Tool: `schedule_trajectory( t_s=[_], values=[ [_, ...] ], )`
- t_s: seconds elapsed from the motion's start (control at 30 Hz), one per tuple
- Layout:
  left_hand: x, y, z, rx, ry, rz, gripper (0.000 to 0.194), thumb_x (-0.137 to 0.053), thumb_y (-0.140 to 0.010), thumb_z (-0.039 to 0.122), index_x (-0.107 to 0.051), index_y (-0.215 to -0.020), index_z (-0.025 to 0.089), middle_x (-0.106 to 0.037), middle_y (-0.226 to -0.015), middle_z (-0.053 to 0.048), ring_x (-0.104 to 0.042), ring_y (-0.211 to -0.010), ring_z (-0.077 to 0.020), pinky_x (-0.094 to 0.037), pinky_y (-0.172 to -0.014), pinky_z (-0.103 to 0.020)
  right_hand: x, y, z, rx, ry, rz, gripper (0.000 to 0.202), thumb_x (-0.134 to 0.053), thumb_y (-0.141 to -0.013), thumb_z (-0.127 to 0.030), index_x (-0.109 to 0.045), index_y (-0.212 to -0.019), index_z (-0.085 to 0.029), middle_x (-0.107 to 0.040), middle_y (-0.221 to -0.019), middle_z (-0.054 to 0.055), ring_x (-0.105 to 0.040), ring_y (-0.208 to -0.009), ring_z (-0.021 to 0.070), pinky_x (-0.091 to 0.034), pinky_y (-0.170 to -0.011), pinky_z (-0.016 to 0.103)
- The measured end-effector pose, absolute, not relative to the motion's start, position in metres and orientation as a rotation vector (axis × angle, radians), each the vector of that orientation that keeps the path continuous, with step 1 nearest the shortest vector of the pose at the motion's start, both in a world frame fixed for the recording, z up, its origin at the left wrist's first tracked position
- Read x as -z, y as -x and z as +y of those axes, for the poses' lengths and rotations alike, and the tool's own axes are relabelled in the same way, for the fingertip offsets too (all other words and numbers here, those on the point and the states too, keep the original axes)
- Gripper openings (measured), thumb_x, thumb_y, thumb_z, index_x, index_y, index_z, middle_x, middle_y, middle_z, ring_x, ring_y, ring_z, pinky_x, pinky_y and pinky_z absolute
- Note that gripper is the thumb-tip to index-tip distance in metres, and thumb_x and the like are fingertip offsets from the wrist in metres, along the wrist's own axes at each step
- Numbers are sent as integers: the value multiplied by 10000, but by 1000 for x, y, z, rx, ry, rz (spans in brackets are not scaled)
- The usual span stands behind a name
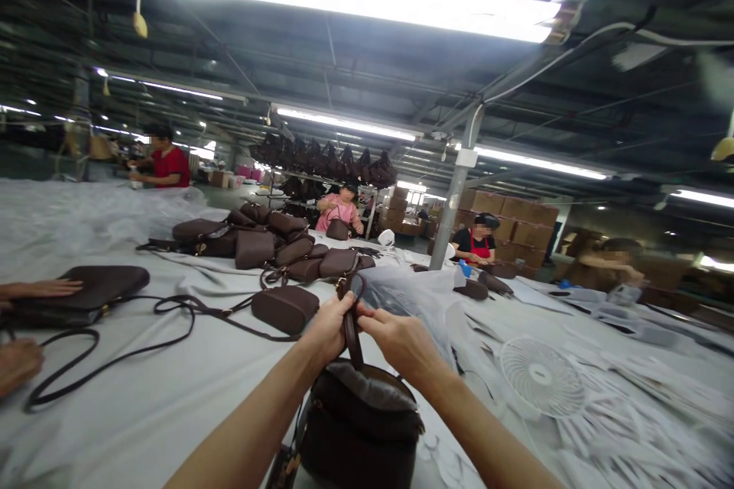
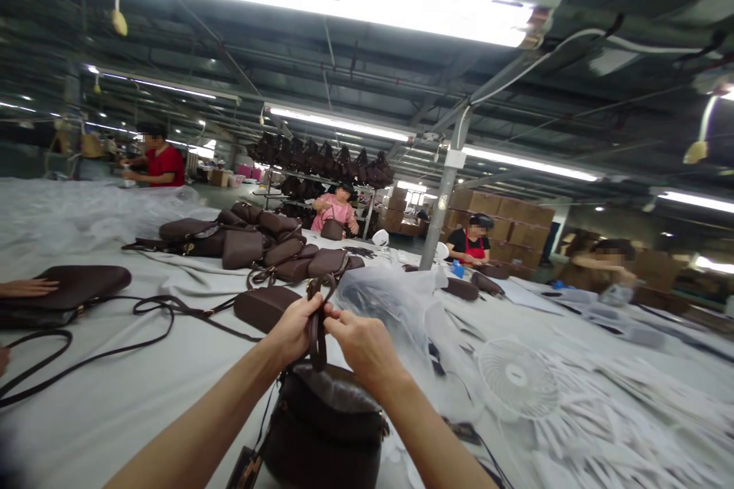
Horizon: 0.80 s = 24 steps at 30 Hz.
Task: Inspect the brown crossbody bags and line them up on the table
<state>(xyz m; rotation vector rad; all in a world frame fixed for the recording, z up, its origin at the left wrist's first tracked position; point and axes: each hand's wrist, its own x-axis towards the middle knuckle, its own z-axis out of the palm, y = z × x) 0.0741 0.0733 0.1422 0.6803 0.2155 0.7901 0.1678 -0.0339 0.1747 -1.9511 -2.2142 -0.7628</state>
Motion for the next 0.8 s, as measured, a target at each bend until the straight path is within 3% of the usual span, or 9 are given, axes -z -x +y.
schedule_trajectory(
  t_s=[0.13,0.27,0.37,0.53,0.67,0.8],
  values=[
    [-146,-56,101,-827,-516,245,268,-478,-970,214,-395,-717,178,-411,-527,75,-437,-388,-59,-469,-477,-206,-165,-191,-44,480,1827,-2192,366,-452,-900,-115,-587,-1222,-227,-702,-951,44,-676,-811,173,-462,-660,241],
    [-153,-26,138,-889,-505,312,312,-469,-981,249,-317,-713,199,-320,-537,111,-306,-341,-12,-374,-411,-142,-172,-234,-70,321,1903,-2002,239,-406,-929,-182,-636,-989,-187,-696,-871,52,-657,-803,193,-480,-709,290],
    [-155,-24,140,-898,-595,332,310,-557,-940,247,-334,-730,201,-338,-549,111,-324,-352,-15,-339,-392,-133,-183,-248,-80,381,1919,-2000,226,-425,-952,-271,-629,-885,-203,-677,-844,48,-638,-768,189,-455,-678,284],
    [-158,-61,90,-761,-929,286,320,-787,-711,156,-480,-799,182,-417,-565,104,-343,-366,-30,-314,-356,-156,-191,-220,-56,525,1852,-2050,238,-474,-956,-325,-632,-824,-203,-660,-805,33,-606,-724,155,-379,-625,242],
    [-159,-74,67,-608,-1491,266,335,-763,-624,139,-556,-885,169,-488,-633,89,-386,-416,-35,-310,-362,-158,-190,-203,-37,614,1886,-1941,207,-521,-923,-301,-622,-778,-192,-662,-771,20,-577,-684,136,-315,-591,236],
    [-157,-69,75,-494,-1685,256,219,-692,-647,201,-571,-824,157,-455,-603,79,-378,-441,-48,-307,-380,-167,-187,-206,-38,645,1928,-1901,187,-550,-902,-300,-618,-768,-188,-675,-778,23,-579,-687,141,-289,-582,245]
  ],
)
